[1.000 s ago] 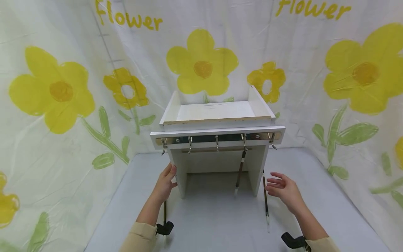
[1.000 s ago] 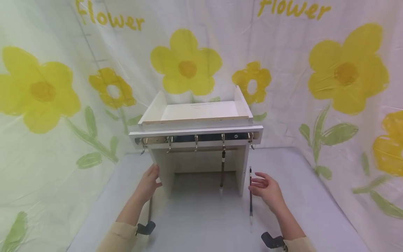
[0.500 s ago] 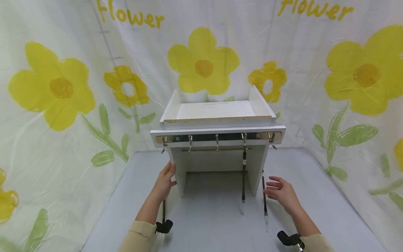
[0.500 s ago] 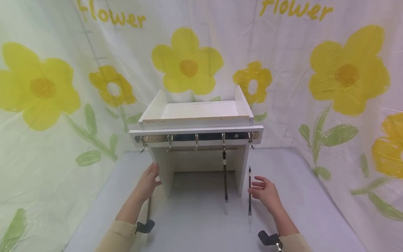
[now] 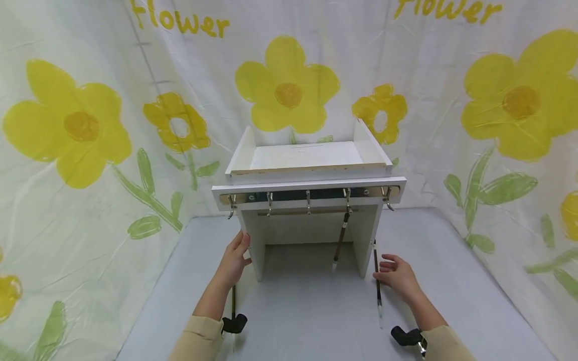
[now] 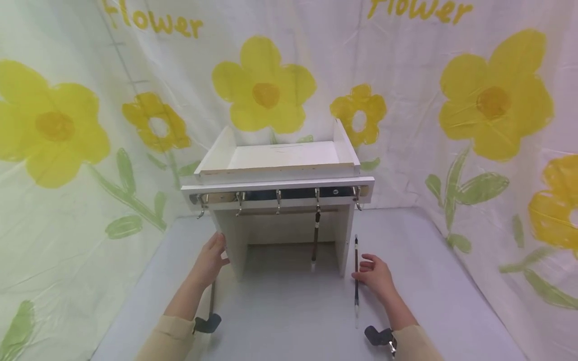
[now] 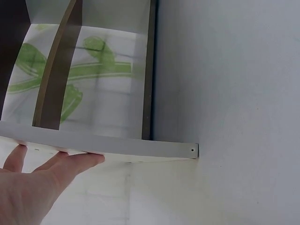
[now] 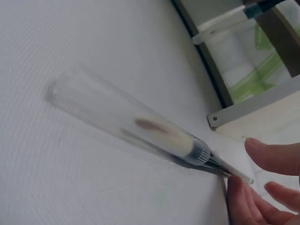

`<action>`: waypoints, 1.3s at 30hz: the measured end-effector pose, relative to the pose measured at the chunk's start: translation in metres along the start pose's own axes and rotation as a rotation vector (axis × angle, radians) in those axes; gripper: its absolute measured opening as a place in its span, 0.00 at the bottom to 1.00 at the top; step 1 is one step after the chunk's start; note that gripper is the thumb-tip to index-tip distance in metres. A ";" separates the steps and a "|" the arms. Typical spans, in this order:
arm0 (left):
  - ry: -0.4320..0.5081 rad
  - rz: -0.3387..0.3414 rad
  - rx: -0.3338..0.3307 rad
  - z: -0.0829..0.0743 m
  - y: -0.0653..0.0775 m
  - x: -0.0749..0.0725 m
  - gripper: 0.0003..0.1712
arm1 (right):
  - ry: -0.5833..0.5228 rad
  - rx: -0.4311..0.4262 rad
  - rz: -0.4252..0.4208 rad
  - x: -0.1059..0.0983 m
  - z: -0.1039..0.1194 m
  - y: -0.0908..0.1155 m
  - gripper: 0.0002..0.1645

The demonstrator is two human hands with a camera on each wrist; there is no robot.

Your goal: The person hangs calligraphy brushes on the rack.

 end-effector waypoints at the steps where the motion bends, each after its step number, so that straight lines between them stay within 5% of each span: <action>1: -0.002 -0.002 -0.002 0.000 0.000 0.000 0.40 | 0.005 0.002 -0.003 0.001 -0.002 -0.001 0.49; 14: -0.015 -0.011 -0.003 0.000 -0.001 -0.003 0.38 | 0.125 -0.071 -0.066 0.008 0.007 0.001 0.47; 35: 0.017 0.023 0.010 0.001 -0.003 -0.002 0.37 | 0.042 0.030 -0.080 -0.005 0.005 0.002 0.40; 39: 0.008 0.022 0.010 0.002 -0.003 -0.003 0.38 | -0.049 0.059 -0.064 -0.008 0.004 0.003 0.39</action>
Point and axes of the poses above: each hand's wrist, its own y-axis away from the middle knuckle, its own x-axis out of the palm, z = x × y, the point moved 2 cm from there along -y, towards the middle knuckle, and after that the axes turned 12 degrees about -z, right-handed, at the moved point
